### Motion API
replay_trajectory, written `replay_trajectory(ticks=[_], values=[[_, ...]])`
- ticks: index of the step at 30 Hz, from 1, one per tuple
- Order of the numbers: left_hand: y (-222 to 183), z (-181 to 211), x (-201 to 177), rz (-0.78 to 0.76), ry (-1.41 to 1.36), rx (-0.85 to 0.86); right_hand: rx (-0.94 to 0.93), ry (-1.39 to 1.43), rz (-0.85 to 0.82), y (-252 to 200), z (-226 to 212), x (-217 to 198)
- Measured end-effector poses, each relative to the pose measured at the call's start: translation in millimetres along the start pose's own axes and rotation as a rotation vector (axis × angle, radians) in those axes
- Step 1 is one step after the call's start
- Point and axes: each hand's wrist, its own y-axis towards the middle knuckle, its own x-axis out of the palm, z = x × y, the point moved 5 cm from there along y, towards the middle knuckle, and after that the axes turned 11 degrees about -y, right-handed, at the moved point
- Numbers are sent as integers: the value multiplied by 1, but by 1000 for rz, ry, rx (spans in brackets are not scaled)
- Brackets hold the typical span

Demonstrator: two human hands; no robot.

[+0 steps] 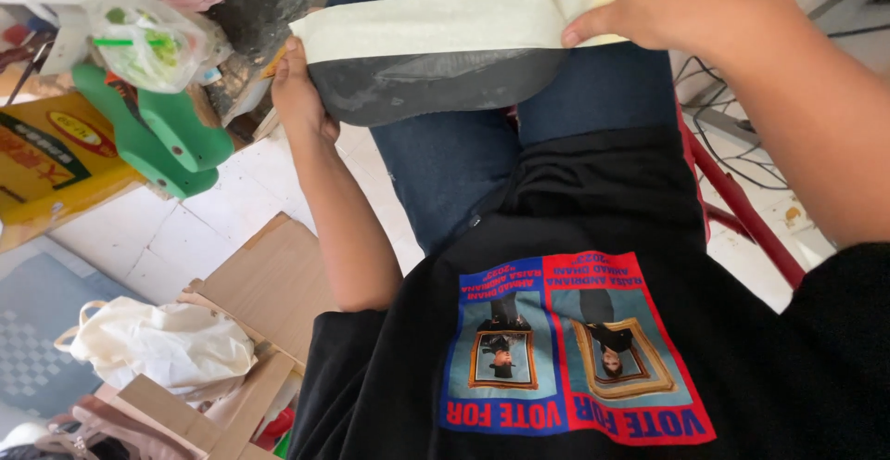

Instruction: The person is applying masking tape to the sole of a black shoe, using scissors to trim the tape to the correct shape.

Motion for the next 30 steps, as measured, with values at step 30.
replay_trajectory(ticks=[30], values=[[-81,-4,-22,-473,-503,-193,254,128,38,-51,-5,-3]])
